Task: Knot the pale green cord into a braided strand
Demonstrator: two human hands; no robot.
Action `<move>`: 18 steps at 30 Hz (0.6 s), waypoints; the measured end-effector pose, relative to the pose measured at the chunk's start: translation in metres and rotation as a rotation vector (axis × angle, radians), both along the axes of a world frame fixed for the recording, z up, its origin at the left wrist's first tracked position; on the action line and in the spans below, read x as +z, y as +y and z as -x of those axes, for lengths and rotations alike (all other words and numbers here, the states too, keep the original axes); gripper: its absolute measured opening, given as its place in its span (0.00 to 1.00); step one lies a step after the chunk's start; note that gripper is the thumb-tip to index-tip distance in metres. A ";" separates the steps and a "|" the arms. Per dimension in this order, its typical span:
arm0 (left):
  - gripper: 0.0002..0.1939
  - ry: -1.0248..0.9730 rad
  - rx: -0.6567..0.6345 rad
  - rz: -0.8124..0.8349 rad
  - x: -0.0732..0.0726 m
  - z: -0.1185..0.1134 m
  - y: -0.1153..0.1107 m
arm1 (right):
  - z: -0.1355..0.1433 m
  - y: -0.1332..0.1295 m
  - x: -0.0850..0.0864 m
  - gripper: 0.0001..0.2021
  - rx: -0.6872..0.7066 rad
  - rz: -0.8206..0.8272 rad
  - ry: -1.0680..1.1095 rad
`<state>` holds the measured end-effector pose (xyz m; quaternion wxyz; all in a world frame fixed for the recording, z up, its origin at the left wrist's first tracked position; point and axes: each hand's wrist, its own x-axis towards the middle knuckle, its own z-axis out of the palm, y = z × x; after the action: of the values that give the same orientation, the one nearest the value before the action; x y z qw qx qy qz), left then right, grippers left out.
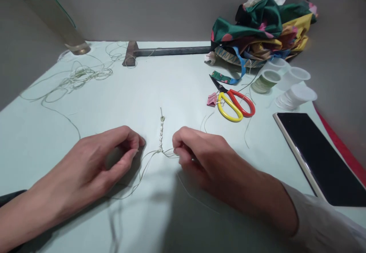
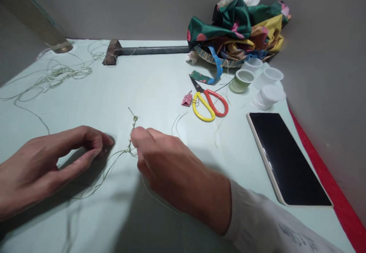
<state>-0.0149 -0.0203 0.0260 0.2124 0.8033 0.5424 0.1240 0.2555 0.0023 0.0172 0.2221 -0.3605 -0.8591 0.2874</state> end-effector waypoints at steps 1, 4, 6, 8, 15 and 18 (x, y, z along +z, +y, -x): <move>0.08 -0.001 -0.030 -0.011 -0.001 0.000 -0.001 | 0.001 0.000 0.000 0.10 -0.016 0.036 -0.011; 0.08 -0.011 -0.151 -0.008 -0.002 -0.001 -0.002 | 0.004 0.001 0.001 0.06 -0.020 0.142 -0.125; 0.07 -0.022 -0.189 0.006 -0.002 -0.001 -0.003 | 0.006 0.003 0.001 0.08 0.008 0.201 -0.235; 0.09 -0.030 -0.191 0.005 -0.002 0.000 -0.005 | 0.006 0.005 0.003 0.12 0.026 0.232 -0.299; 0.07 0.036 0.074 0.037 -0.001 0.007 -0.008 | -0.001 0.010 0.000 0.11 -0.049 0.281 -0.102; 0.06 0.044 -0.003 0.033 0.001 0.006 -0.008 | -0.003 0.010 -0.004 0.12 -0.069 0.265 0.007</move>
<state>-0.0207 -0.0282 0.0267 0.2140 0.8031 0.5476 0.0967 0.2582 0.0124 0.0130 0.1854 -0.4151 -0.7998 0.3920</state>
